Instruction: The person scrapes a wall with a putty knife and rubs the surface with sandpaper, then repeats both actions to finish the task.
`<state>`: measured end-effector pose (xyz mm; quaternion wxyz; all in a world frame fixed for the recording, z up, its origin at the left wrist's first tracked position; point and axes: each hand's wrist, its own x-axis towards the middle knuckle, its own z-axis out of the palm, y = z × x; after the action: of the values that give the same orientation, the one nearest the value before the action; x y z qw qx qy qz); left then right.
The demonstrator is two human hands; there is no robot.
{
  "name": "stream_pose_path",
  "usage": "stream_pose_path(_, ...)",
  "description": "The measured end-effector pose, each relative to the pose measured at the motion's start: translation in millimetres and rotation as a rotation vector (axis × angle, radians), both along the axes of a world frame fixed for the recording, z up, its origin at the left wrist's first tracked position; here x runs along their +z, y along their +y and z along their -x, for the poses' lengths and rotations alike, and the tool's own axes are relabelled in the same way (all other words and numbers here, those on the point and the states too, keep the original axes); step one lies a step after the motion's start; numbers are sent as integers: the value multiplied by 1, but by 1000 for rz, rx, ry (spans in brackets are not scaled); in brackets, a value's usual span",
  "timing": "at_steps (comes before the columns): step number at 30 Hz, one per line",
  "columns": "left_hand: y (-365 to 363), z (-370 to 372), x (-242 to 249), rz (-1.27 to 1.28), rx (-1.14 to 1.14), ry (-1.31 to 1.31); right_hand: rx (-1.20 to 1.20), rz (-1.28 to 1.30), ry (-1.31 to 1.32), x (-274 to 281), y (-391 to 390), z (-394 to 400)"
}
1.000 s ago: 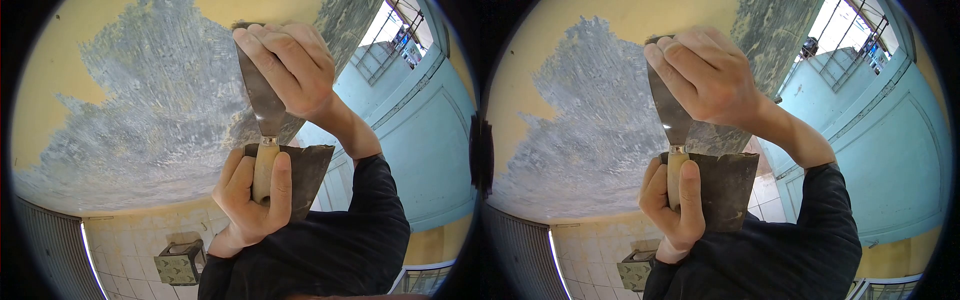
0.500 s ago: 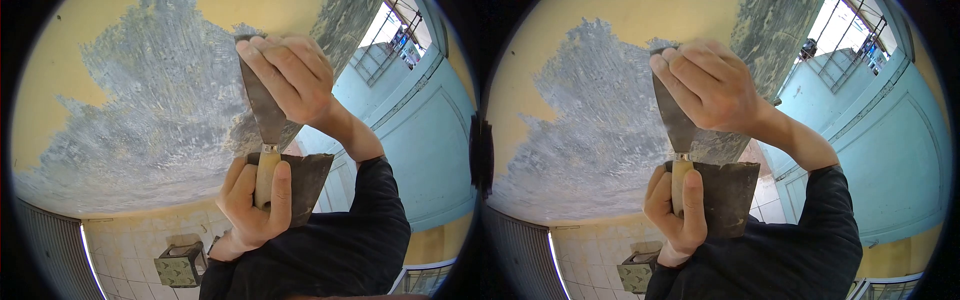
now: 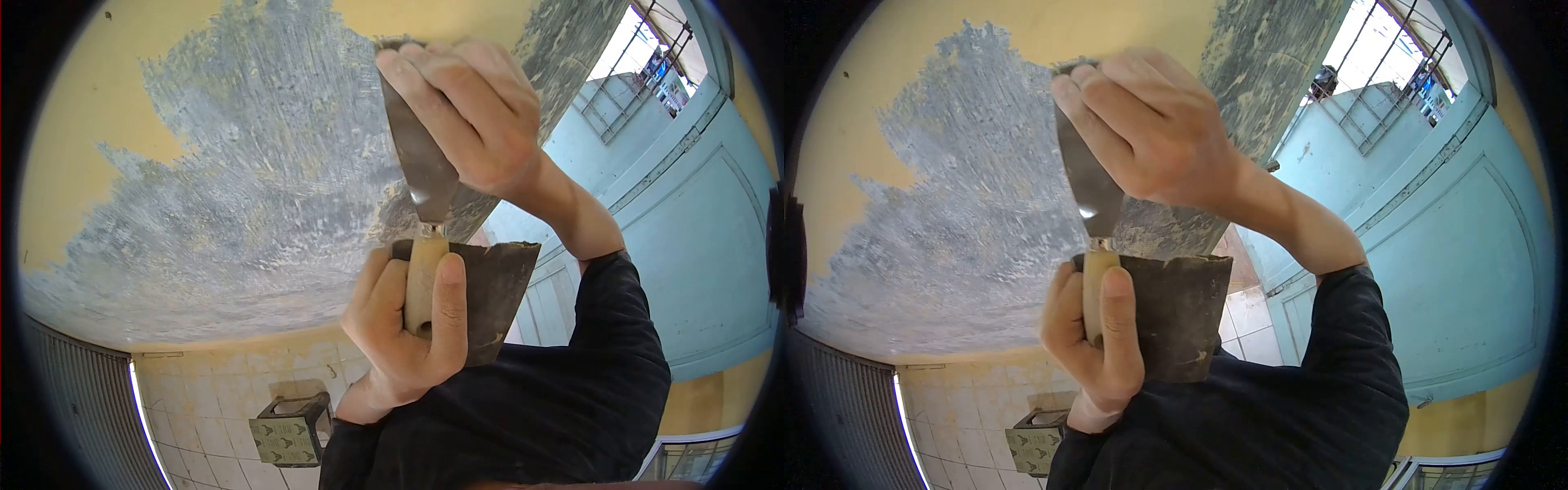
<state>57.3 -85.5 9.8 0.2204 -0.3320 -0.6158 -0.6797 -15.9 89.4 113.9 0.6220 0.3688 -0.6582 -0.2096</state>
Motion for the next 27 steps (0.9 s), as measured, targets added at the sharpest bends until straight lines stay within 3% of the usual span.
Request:
stream_pose_path(3, 1, 1, 1, -22, -7, -13, 22, -46, 95, -11, 10, 9)
stream_pose_path(10, -3, 0, 4, 6, -6, -5, 5, 2, -12, 0, 0, 5)
stream_pose_path(13, 2, 0, 3, -29, -2, -33, 42, -40, 117, -4, 1, 15)
stream_pose_path(18, -4, 2, 9, -14, 11, -62, -10, 36, -24, 3, -8, 5)
stream_pose_path(27, 5, -10, -26, 143, 18, -132, -126, 141, -79, -50, 15, -27)
